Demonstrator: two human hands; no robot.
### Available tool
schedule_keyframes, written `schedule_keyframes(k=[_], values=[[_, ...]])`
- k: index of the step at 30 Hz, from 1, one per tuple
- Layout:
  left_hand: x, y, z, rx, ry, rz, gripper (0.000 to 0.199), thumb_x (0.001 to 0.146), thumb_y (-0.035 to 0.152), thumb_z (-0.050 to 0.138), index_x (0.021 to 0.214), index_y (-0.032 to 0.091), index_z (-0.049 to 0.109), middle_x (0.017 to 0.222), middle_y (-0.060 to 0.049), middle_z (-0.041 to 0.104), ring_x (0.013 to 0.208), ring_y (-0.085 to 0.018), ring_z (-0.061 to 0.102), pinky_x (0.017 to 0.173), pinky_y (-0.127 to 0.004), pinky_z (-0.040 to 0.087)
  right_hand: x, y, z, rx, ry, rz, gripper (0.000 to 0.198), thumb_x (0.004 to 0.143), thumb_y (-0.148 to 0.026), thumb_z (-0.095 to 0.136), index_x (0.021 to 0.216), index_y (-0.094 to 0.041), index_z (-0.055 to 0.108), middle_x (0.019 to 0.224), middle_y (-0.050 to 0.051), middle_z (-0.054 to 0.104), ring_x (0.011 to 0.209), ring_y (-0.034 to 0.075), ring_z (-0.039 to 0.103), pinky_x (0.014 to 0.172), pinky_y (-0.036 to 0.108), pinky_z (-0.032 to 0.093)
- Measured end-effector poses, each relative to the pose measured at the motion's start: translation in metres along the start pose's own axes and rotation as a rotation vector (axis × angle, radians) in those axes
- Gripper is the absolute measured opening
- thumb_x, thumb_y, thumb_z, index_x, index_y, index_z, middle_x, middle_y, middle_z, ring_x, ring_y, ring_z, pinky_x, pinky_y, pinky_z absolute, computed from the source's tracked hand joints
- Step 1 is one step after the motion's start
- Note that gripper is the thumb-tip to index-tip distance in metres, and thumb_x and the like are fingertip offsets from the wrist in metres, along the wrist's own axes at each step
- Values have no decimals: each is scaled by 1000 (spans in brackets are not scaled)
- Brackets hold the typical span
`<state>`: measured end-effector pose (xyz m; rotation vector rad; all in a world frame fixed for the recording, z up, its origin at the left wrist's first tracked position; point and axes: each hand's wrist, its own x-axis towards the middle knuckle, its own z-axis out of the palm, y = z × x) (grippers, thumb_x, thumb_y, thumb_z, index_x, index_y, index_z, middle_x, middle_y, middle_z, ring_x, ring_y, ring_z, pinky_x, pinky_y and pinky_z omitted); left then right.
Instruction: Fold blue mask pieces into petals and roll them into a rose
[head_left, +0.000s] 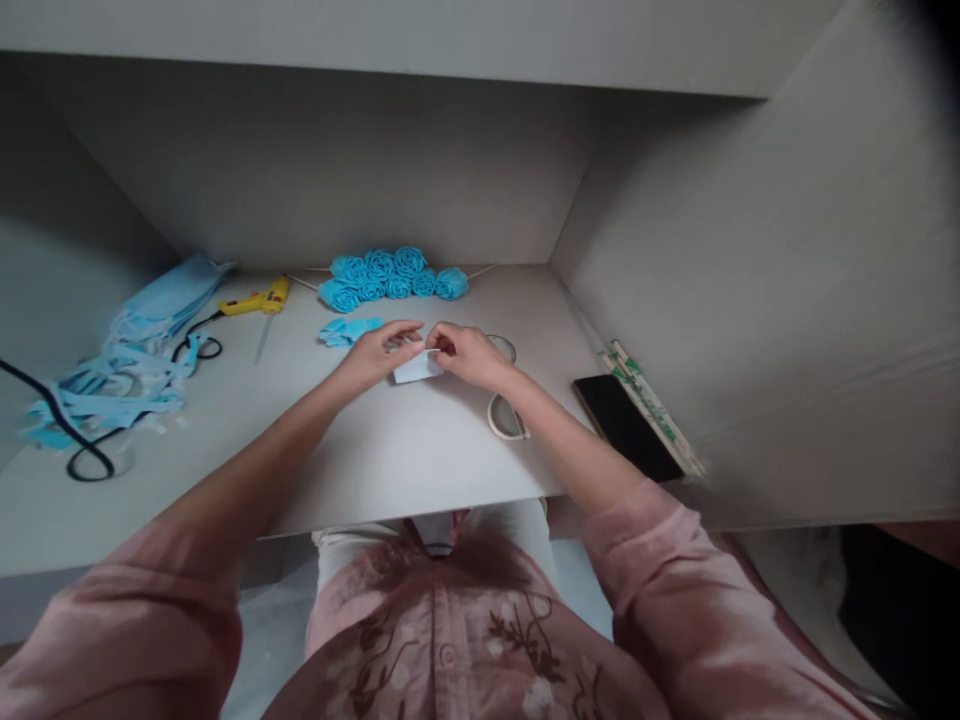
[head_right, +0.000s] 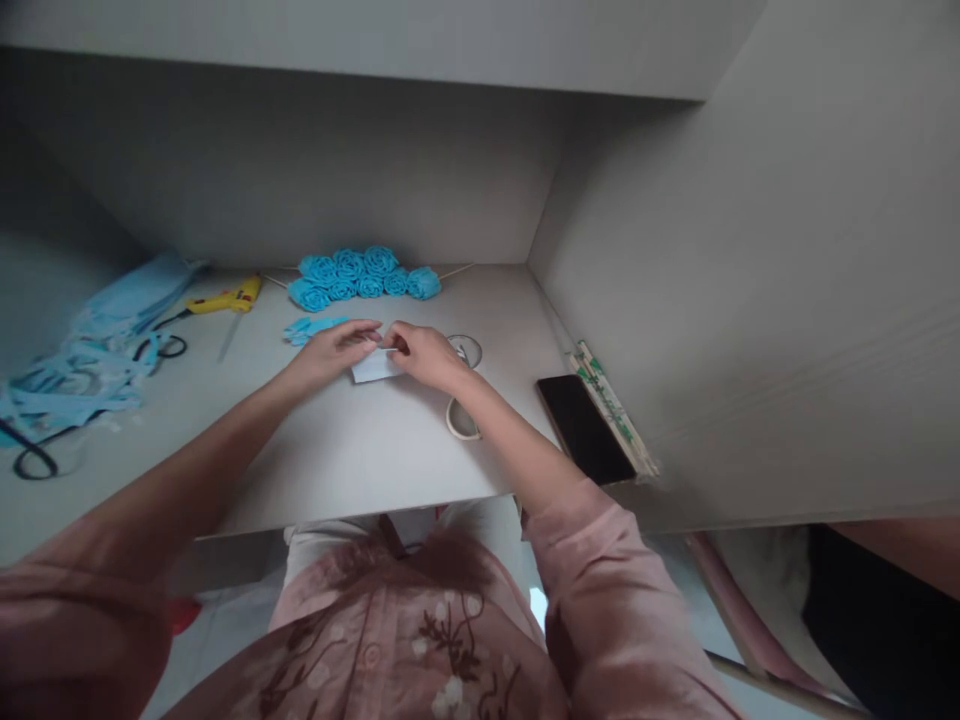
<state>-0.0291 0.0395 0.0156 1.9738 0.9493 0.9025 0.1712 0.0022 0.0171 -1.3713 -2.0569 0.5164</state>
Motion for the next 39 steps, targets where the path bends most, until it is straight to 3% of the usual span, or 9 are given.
schedule_keyframes(k=[4, 7, 10, 16, 21, 24, 29, 34, 39], values=[[3, 2, 23, -374, -125, -239, 65, 67, 56, 78, 115, 14, 65, 90, -8, 72, 80, -21, 65, 67, -29, 47, -11, 12, 0, 294, 142, 61, 26, 81, -26, 59, 106, -21, 62, 74, -4, 59, 67, 12, 53, 67, 24, 40], [-1, -5, 34, -515, -63, -295, 49, 62, 50, 82, 91, 15, 63, 67, 0, 63, 56, -12, 55, 50, -23, 39, -16, 17, 3, 485, 155, 106, 36, 79, -31, 62, 113, -20, 61, 71, -5, 54, 63, 11, 50, 63, 24, 40], [-8, -12, 38, -592, 36, -270, 42, 61, 43, 83, 79, 18, 55, 62, 4, 56, 51, -9, 50, 46, -21, 38, -18, 16, 4, 595, 162, 127, 41, 82, -40, 62, 119, -21, 60, 72, -3, 56, 65, 12, 51, 65, 26, 42], [-11, -8, 40, -645, 110, -209, 34, 67, 34, 78, 84, 19, 53, 70, 4, 58, 55, -8, 51, 47, -19, 37, -20, 14, 6, 555, 110, 129, 50, 81, -35, 65, 128, -22, 57, 73, -4, 55, 65, 12, 51, 65, 26, 42], [-9, -8, 40, -778, 213, -165, 49, 66, 24, 79, 110, 21, 57, 90, 1, 63, 75, -12, 61, 65, -23, 47, -21, 16, 8, 455, 158, 110, 55, 81, -31, 63, 135, -24, 53, 72, -5, 54, 65, 11, 48, 64, 25, 40], [-9, -7, 39, -929, 187, -224, 61, 71, 25, 77, 128, 24, 53, 100, -2, 65, 86, -15, 64, 75, -27, 50, -22, 14, 8, 433, 174, 100, 59, 81, -31, 63, 139, -25, 51, 72, -5, 54, 65, 11, 49, 64, 25, 41], [-13, -1, 40, -1145, 82, -333, 54, 83, 25, 68, 135, 21, 53, 114, -7, 69, 103, -19, 65, 91, -32, 51, -22, 12, 8, 462, 208, 94, 62, 82, -32, 63, 141, -23, 48, 72, -5, 54, 65, 11, 49, 64, 25, 42], [-14, 2, 41, -1073, 97, -383, 66, 79, 12, 69, 142, 14, 48, 112, -11, 71, 98, -20, 68, 87, -31, 53, -23, 13, 6, 451, 205, 82, 59, 84, -36, 64, 140, -24, 50, 71, -4, 57, 64, 12, 52, 67, 26, 46], [-11, -3, 38, -1055, 123, -405, 64, 81, 13, 67, 141, 18, 48, 119, -12, 68, 90, -19, 69, 70, -29, 58, -25, 19, -3, 489, 208, 85, 47, 90, -39, 56, 136, -27, 54, 85, 1, 70, 79, 15, 65, 84, 33, 52]])
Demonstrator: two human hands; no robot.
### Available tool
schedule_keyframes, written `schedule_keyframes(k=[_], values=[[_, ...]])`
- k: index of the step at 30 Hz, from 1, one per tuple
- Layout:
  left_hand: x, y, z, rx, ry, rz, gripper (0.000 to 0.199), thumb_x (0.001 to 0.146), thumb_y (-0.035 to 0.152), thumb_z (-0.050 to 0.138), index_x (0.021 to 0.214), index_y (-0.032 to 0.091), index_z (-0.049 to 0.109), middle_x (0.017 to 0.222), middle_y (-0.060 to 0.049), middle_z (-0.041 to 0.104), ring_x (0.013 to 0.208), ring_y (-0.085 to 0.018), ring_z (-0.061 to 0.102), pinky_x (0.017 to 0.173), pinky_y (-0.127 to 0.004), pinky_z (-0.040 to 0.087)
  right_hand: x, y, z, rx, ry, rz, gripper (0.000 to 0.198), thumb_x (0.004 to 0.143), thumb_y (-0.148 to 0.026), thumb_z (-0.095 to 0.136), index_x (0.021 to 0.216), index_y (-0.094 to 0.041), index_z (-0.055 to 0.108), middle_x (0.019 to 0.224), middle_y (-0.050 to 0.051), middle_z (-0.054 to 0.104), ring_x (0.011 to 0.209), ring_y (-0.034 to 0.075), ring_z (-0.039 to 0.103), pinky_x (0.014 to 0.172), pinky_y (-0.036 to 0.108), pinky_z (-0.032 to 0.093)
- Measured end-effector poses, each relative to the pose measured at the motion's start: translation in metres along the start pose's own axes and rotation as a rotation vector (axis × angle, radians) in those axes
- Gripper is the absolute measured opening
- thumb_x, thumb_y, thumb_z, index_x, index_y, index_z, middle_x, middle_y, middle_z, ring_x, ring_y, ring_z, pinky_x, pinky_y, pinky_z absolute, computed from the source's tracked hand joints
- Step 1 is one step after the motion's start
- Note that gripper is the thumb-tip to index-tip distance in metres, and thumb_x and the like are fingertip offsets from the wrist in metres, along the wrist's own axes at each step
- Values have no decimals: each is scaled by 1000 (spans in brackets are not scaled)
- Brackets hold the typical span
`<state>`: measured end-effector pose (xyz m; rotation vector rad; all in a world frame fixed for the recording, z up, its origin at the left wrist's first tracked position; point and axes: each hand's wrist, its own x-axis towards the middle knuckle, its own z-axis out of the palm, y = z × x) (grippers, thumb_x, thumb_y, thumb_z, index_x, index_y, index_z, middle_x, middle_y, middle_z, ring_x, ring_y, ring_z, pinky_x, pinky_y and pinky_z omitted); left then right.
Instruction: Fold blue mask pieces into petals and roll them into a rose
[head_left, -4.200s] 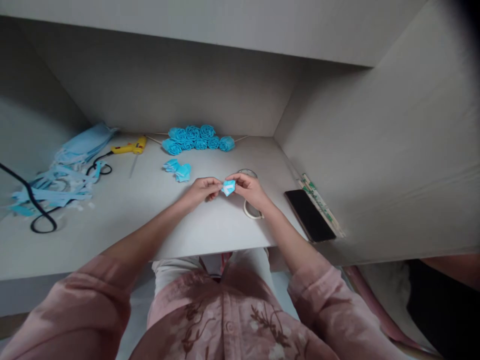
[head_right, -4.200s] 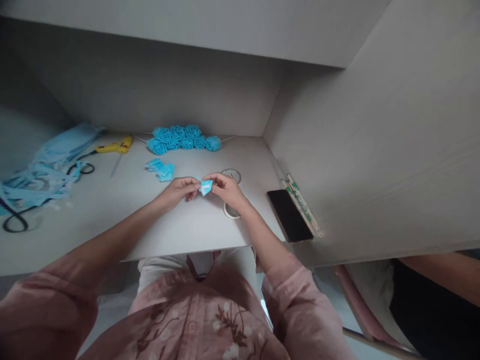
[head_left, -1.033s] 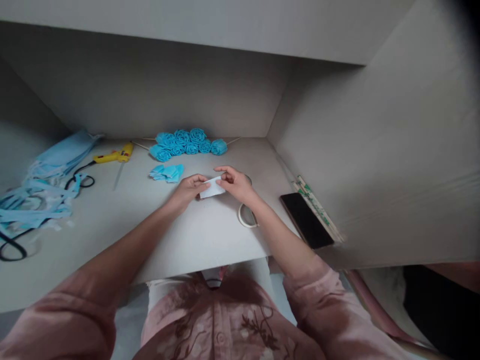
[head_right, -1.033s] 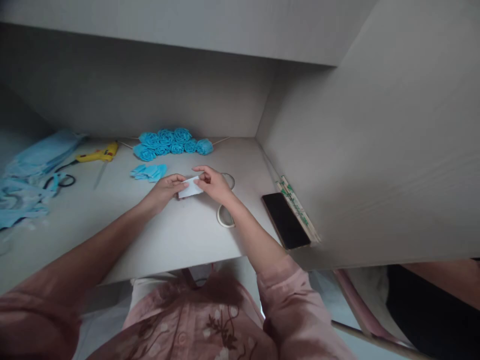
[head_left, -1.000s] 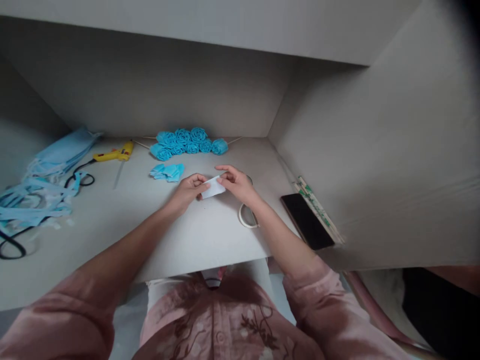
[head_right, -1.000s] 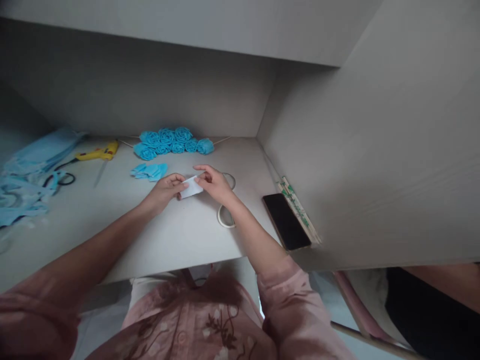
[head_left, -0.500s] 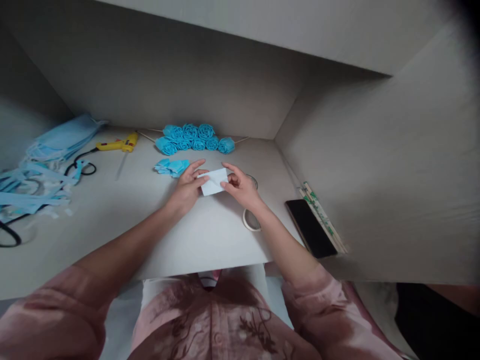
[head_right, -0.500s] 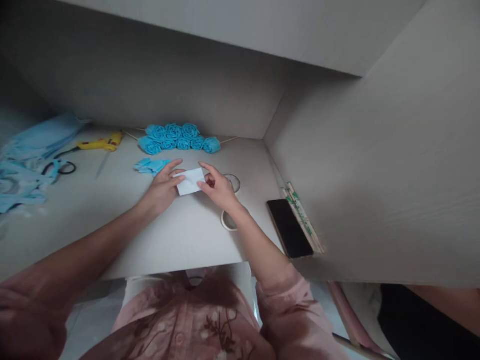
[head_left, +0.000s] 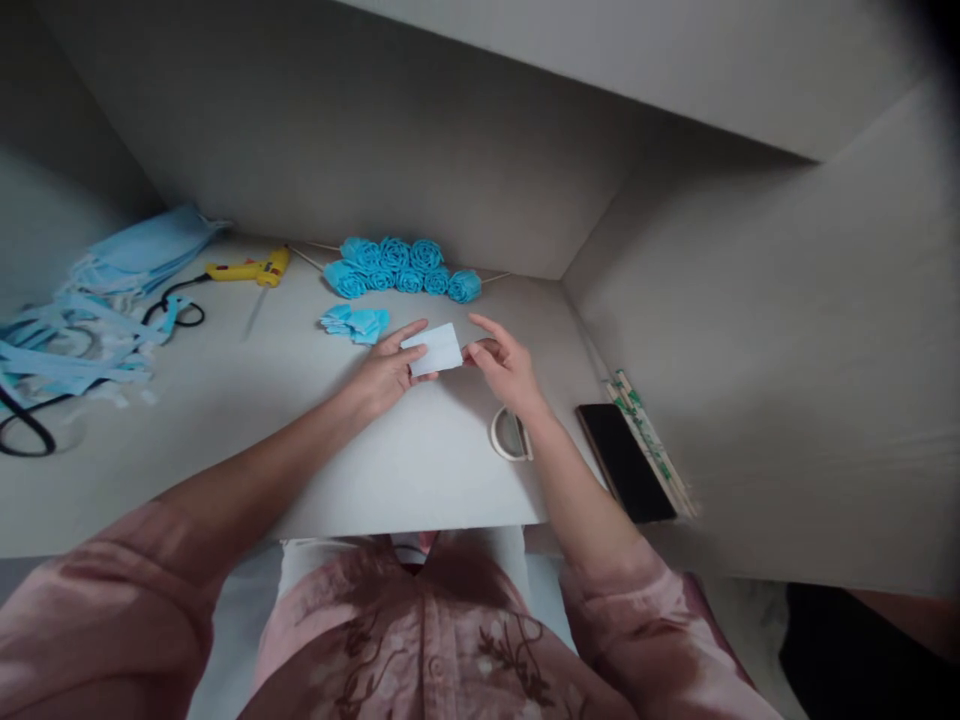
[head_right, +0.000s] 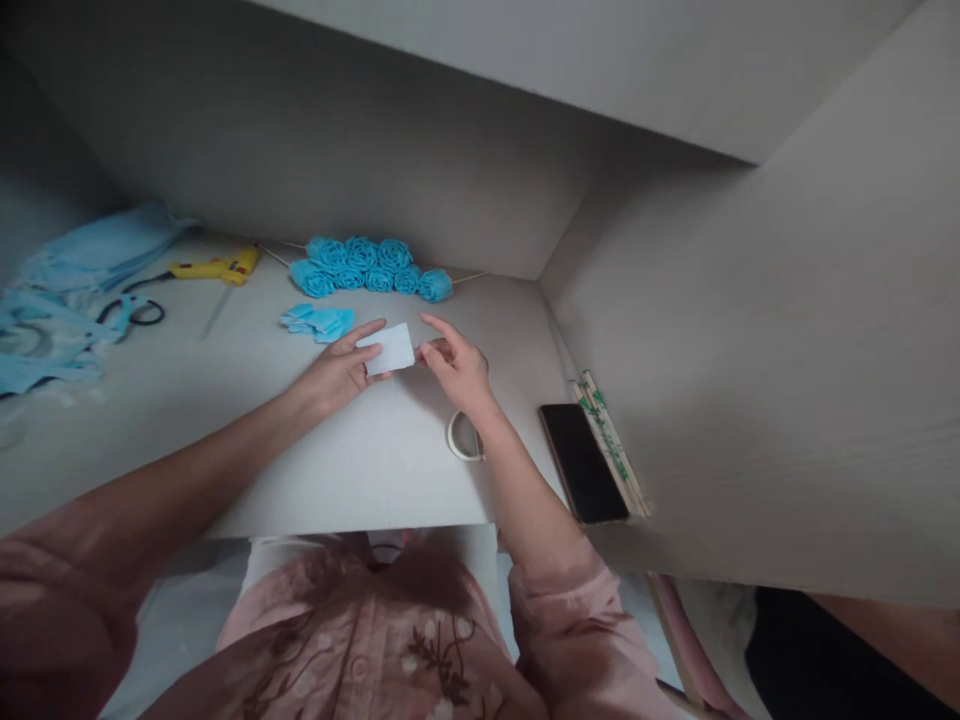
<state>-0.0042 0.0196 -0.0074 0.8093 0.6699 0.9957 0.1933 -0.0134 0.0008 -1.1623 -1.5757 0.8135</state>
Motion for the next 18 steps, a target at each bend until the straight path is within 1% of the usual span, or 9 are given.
schedule_keyframes(k=[3, 5, 9, 11, 14, 18], values=[[2, 0, -2, 12, 3, 9, 61, 81, 14, 68, 138, 22, 51, 120, -10, 68, 89, -19, 70, 66, -28, 58, 1, -1, -4, -14, -42, -28, 35, 87, -33, 60, 121, -26, 64, 97, 3, 72, 91, 15, 66, 90, 33, 50], [2, -1, -2, 23, -4, 17, 60, 81, 15, 68, 138, 23, 51, 120, -10, 67, 90, -18, 70, 66, -27, 58, 1, -3, -3, -46, -64, -28, 28, 83, -31, 63, 110, -25, 69, 100, 3, 72, 94, 16, 66, 90, 33, 50], [1, -1, 1, 27, 0, 16, 61, 82, 14, 67, 140, 21, 50, 121, -11, 66, 88, -17, 69, 66, -27, 59, 0, -7, 1, -68, -61, 7, 16, 79, -34, 69, 89, -23, 72, 90, 1, 72, 84, 15, 65, 83, 31, 50], [-1, -1, 2, 19, 1, 10, 61, 83, 12, 65, 141, 21, 49, 122, -11, 66, 88, -16, 68, 67, -27, 59, 0, -6, 2, -54, -44, 29, 17, 79, -39, 69, 83, -22, 70, 84, 0, 71, 79, 14, 63, 78, 29, 48], [-2, -1, 4, 15, -7, 15, 63, 82, 11, 65, 142, 20, 47, 121, -11, 65, 87, -16, 68, 68, -27, 59, 1, -3, 4, -46, -9, 41, 21, 79, -42, 68, 80, -21, 67, 76, -1, 67, 70, 12, 58, 70, 27, 45], [-4, -2, 4, 46, -35, 36, 64, 82, 17, 68, 142, 21, 46, 120, -10, 65, 89, -16, 68, 73, -29, 59, 1, -1, 6, -42, 10, 51, 22, 80, -43, 66, 78, -21, 65, 72, -2, 64, 67, 12, 55, 67, 25, 42]])
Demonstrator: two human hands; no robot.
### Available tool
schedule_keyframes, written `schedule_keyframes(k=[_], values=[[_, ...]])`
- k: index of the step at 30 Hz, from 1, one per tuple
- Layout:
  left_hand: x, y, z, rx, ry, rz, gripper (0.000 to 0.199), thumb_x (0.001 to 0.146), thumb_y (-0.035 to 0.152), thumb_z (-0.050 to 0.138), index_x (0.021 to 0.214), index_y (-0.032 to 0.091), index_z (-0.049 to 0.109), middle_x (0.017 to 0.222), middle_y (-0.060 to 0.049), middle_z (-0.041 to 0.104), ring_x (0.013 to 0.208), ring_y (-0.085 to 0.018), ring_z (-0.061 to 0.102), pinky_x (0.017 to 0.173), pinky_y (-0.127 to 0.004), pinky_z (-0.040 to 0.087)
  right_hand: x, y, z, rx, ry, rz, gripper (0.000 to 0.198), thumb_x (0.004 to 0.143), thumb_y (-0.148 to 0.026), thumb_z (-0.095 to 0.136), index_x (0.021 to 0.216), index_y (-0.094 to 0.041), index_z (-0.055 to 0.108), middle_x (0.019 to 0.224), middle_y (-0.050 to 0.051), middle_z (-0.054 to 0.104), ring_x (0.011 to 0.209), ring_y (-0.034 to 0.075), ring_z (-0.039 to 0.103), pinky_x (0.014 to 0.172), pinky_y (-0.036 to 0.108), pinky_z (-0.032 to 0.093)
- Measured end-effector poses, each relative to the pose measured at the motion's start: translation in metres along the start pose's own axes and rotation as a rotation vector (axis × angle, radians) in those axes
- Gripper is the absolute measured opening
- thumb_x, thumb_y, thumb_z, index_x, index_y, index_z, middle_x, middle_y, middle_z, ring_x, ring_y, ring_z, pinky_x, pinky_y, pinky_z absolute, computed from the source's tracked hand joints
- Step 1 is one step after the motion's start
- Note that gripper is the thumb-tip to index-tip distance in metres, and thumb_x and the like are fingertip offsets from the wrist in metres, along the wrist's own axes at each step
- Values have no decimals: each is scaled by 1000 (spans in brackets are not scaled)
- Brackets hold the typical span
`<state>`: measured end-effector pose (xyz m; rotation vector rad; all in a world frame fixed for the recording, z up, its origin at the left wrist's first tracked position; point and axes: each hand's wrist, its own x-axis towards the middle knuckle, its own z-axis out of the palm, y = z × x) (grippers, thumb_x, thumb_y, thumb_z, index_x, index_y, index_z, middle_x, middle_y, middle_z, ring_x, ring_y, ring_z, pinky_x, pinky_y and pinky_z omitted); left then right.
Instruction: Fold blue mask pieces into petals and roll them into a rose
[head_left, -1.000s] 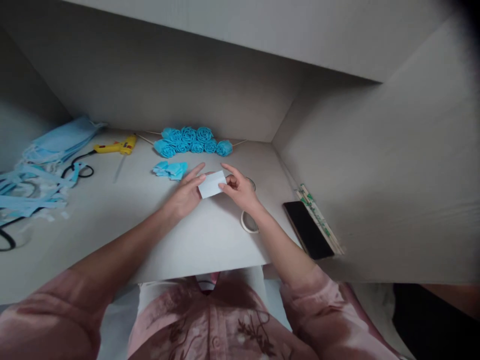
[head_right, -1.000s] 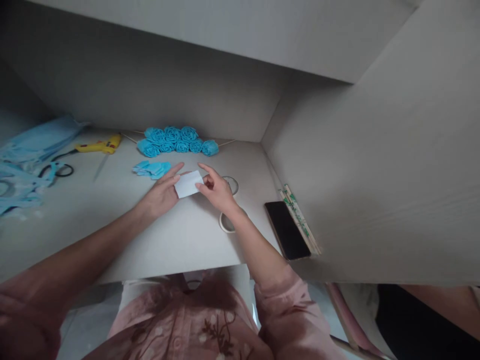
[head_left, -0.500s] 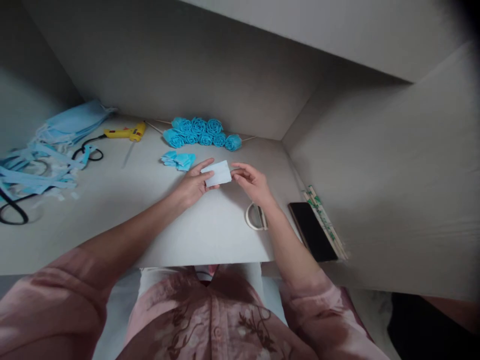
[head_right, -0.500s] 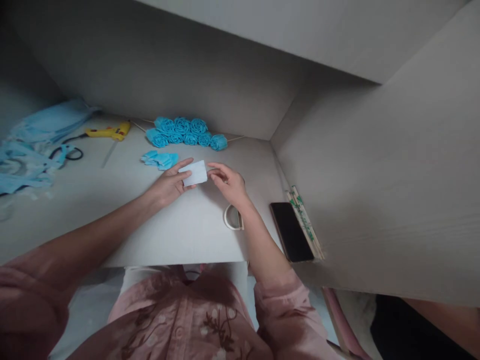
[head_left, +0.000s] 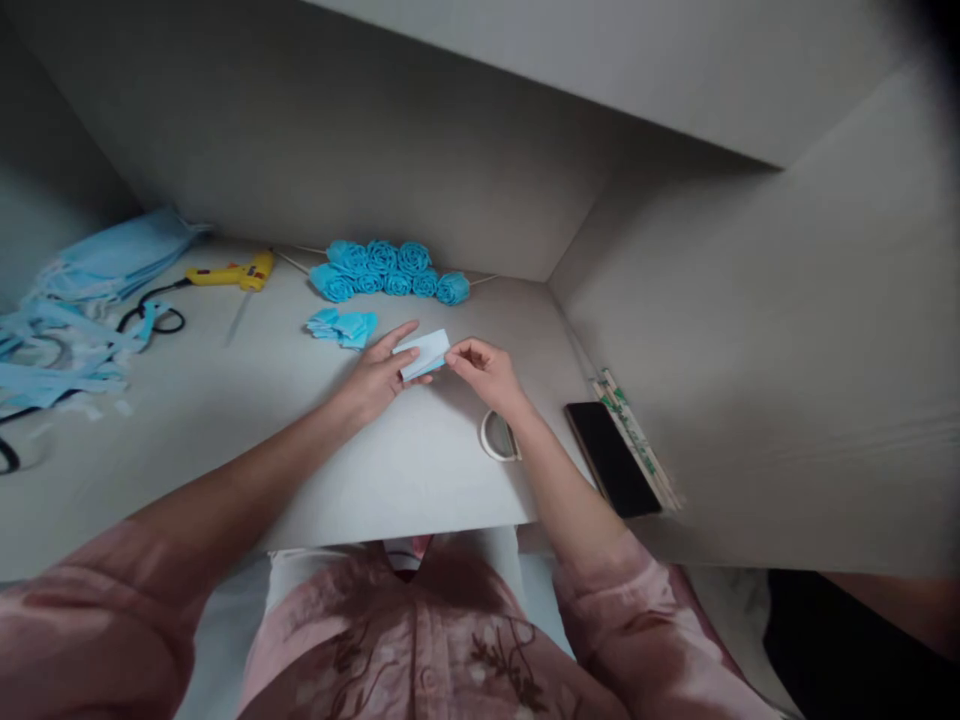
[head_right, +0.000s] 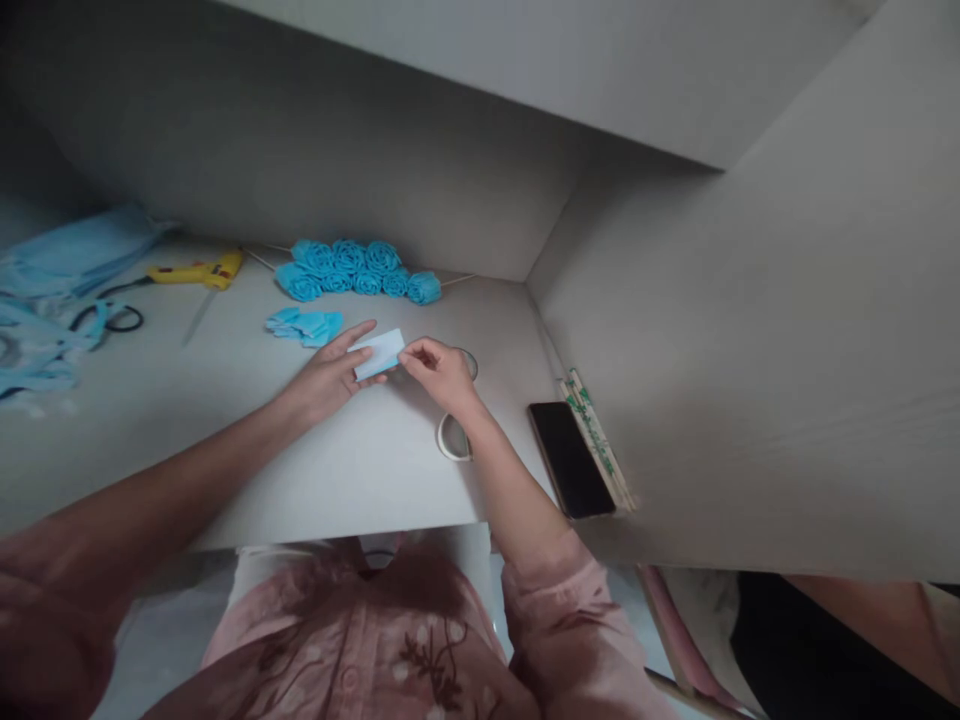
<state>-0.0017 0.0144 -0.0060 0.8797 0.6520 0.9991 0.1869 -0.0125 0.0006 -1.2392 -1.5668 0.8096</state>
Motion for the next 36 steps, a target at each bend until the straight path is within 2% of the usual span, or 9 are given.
schedule_keyframes(k=[6, 11, 13, 17, 22, 26, 31, 33, 36], values=[[-2, -3, 3, 95, -85, 89, 82, 73, 26, 80, 145, 22, 42, 112, -9, 66, 83, -15, 67, 75, -29, 55, 1, 0, 1, -41, 36, 16, 24, 79, -44, 64, 77, -20, 63, 70, -3, 61, 65, 11, 51, 64, 24, 40], [0, -6, 2, 224, -42, 163, 85, 65, 21, 81, 143, 22, 46, 101, -4, 64, 68, -10, 61, 67, -25, 50, 1, 4, 2, -17, 10, 14, 24, 80, -44, 65, 78, -20, 63, 71, -2, 61, 64, 11, 52, 64, 25, 41], [2, -7, 0, 268, -22, 192, 82, 65, 20, 79, 141, 22, 48, 97, -3, 62, 65, -9, 59, 64, -24, 48, 2, 4, 2, 29, -27, 16, 26, 79, -44, 66, 92, -22, 65, 77, -1, 65, 69, 12, 56, 67, 26, 44], [2, -9, -1, 349, -35, 223, 80, 65, 19, 78, 140, 24, 50, 98, -2, 60, 69, -10, 57, 64, -24, 46, 2, 5, 2, 54, -123, -7, 62, 77, -40, 71, 134, -24, 51, 87, 0, 67, 76, 15, 60, 74, 29, 49], [1, -4, 0, 403, -24, 355, 87, 63, 14, 79, 143, 23, 45, 103, -3, 60, 87, -14, 57, 73, -22, 46, 2, 9, 4, -11, -142, 1, 62, 83, -37, 68, 141, -27, 47, 81, 0, 64, 73, 17, 58, 71, 30, 50], [1, -3, 2, 179, -35, 250, 85, 68, 23, 80, 143, 32, 42, 110, -3, 61, 90, -14, 60, 73, -24, 49, 2, 7, 4, 22, -50, -7, 63, 86, -42, 65, 144, -29, 43, 85, 2, 63, 77, 18, 59, 73, 32, 52], [0, -14, 1, 109, -191, 5, 42, 72, 40, 81, 103, 16, 69, 102, -9, 67, 89, -18, 64, 74, -30, 52, 2, 4, 5, 53, 25, -50, 65, 87, -49, 61, 145, -29, 39, 87, 2, 61, 79, 18, 58, 76, 33, 52], [0, -17, 0, 122, -206, -19, 37, 73, 42, 81, 94, 13, 71, 102, -12, 69, 91, -19, 64, 77, -32, 53, 1, 4, 7, 24, 26, -53, 64, 88, -49, 60, 145, -29, 40, 83, 1, 59, 75, 18, 56, 72, 32, 51], [1, -16, -1, 103, -147, 20, 35, 76, 43, 78, 95, 13, 73, 102, -12, 72, 92, -20, 66, 76, -31, 52, 0, 4, 9, 0, 1, -60, 61, 87, -46, 61, 143, -28, 44, 79, 0, 58, 71, 16, 54, 69, 30, 50]])
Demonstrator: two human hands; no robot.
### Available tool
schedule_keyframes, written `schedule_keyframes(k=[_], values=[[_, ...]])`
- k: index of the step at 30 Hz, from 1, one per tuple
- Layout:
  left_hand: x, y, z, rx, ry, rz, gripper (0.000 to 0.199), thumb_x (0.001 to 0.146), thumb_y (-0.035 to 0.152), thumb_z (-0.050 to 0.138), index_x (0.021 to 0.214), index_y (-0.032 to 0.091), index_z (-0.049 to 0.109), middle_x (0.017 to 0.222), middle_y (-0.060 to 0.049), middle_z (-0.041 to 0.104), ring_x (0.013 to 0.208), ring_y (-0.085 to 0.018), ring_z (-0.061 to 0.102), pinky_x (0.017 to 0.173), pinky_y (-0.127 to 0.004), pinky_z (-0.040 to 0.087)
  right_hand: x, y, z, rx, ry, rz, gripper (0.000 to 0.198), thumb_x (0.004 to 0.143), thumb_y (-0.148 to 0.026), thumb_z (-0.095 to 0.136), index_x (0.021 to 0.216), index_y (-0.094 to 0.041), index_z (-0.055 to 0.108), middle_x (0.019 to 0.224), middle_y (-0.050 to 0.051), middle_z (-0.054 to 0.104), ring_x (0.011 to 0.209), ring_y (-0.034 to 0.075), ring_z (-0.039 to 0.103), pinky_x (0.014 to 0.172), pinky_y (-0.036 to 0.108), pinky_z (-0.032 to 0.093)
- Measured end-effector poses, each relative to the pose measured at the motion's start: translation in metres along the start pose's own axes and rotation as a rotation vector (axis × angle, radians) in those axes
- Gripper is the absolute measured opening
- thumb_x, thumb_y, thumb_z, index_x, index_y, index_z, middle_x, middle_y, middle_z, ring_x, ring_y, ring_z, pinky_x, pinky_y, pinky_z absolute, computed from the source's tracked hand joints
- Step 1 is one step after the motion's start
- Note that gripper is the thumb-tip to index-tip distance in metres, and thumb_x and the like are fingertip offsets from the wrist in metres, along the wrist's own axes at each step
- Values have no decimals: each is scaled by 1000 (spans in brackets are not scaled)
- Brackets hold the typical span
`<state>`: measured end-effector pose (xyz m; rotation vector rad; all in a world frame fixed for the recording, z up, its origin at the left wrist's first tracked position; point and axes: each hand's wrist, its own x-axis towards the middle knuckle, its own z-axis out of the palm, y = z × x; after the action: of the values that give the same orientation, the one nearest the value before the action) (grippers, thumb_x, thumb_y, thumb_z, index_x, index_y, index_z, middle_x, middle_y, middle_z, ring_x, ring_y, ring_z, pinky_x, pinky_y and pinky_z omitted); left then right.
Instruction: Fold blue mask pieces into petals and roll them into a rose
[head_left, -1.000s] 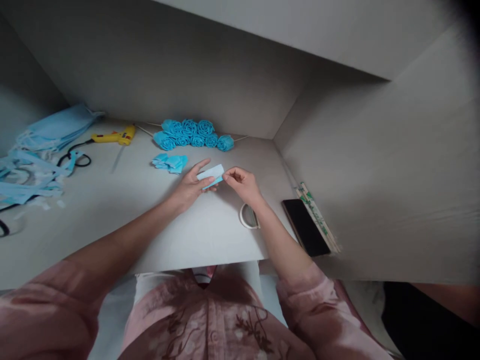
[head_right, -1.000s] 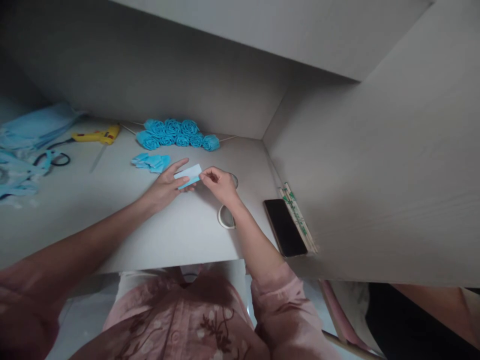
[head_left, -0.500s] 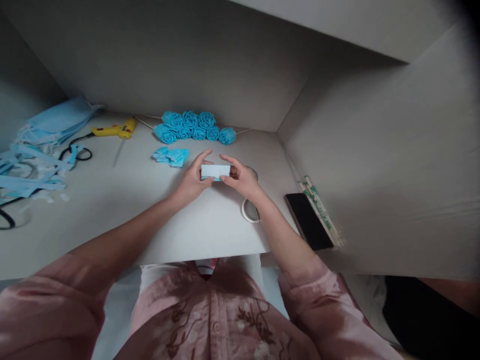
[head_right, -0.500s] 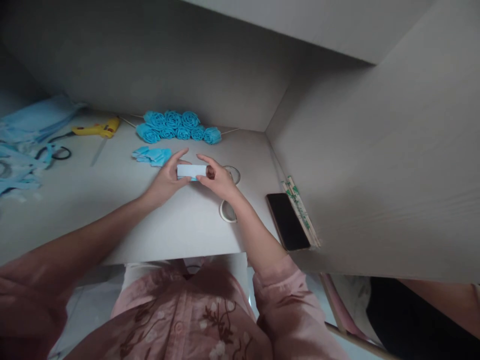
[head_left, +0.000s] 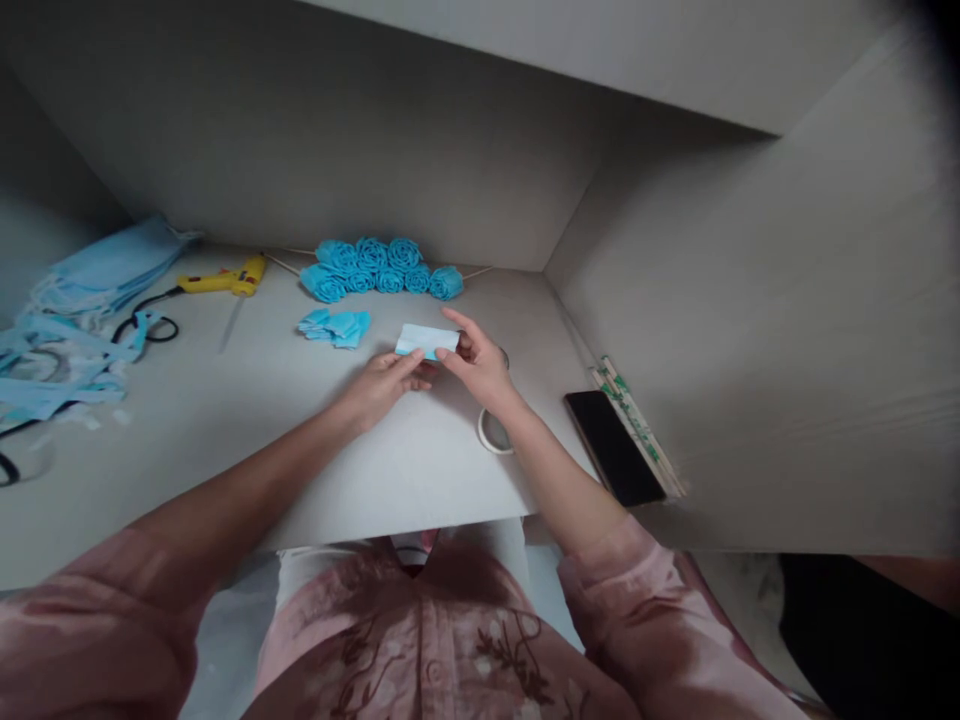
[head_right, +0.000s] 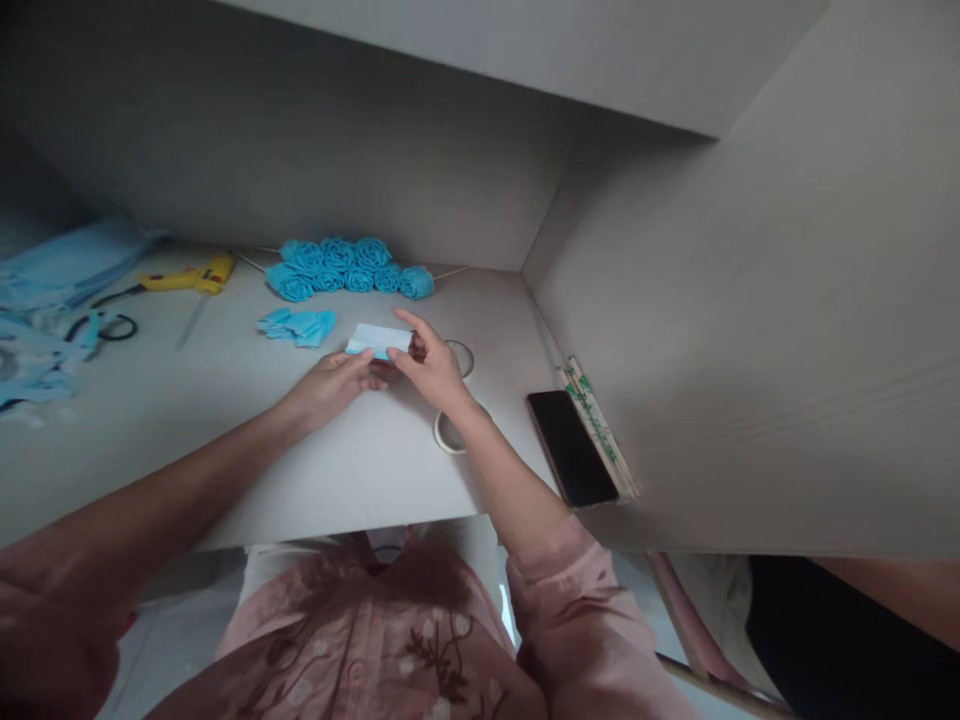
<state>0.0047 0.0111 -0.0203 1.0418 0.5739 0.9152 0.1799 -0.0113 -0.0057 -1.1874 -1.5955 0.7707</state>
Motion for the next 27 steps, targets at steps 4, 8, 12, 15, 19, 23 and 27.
schedule_keyframes(k=[4, 8, 12, 15, 19, 23, 27], values=[[1, 8, -1, -31, 32, 2, 34, 76, 40, 78, 96, 13, 73, 98, -11, 74, 87, -20, 68, 75, -32, 52, 0, -4, -5, -40, 4, -19, 54, 89, -39, 58, 140, -27, 48, 87, 2, 64, 75, 16, 57, 71, 29, 50], [1, 12, -3, -49, 64, -26, 28, 75, 36, 78, 90, 12, 73, 91, -12, 75, 83, -21, 68, 73, -32, 51, 1, -7, -17, -173, 54, -127, 54, 88, -21, 49, 141, -29, 48, 117, 6, 66, 104, 20, 60, 87, 34, 51], [3, 12, -6, -82, 114, -36, 24, 74, 32, 79, 85, 12, 72, 83, -10, 74, 78, -19, 67, 72, -32, 51, 2, -4, -23, -379, -4, -288, 69, 80, -10, 50, 145, -32, 45, 136, 5, 58, 127, 23, 50, 106, 44, 43], [3, 11, -7, -105, 128, -47, 23, 72, 31, 80, 81, 12, 71, 77, -9, 73, 74, -18, 66, 71, -31, 50, 2, -3, -22, -488, -85, -367, 72, 80, -11, 54, 148, -29, 41, 144, 7, 52, 134, 26, 44, 113, 49, 35], [3, 12, -6, -117, 137, -58, 28, 66, 33, 85, 75, 11, 70, 69, -7, 71, 68, -16, 64, 68, -29, 47, 0, -4, -18, -537, -141, -414, 71, 81, -15, 55, 150, -28, 39, 148, 8, 48, 137, 28, 41, 114, 51, 33], [3, 12, -5, -109, 146, -60, 32, 61, 33, 88, 73, 11, 70, 67, -5, 69, 65, -14, 63, 67, -29, 46, 1, -1, -16, -422, -118, -388, 62, 85, -17, 49, 146, -27, 43, 145, 8, 52, 135, 26, 45, 112, 50, 36], [3, 11, -3, -27, 125, -45, 36, 57, 39, 89, 70, 11, 70, 65, -5, 69, 61, -14, 61, 64, -29, 45, 2, 2, -16, -99, -38, -89, 48, 97, -40, 44, 143, -25, 47, 120, 8, 68, 111, 21, 62, 97, 41, 49]])
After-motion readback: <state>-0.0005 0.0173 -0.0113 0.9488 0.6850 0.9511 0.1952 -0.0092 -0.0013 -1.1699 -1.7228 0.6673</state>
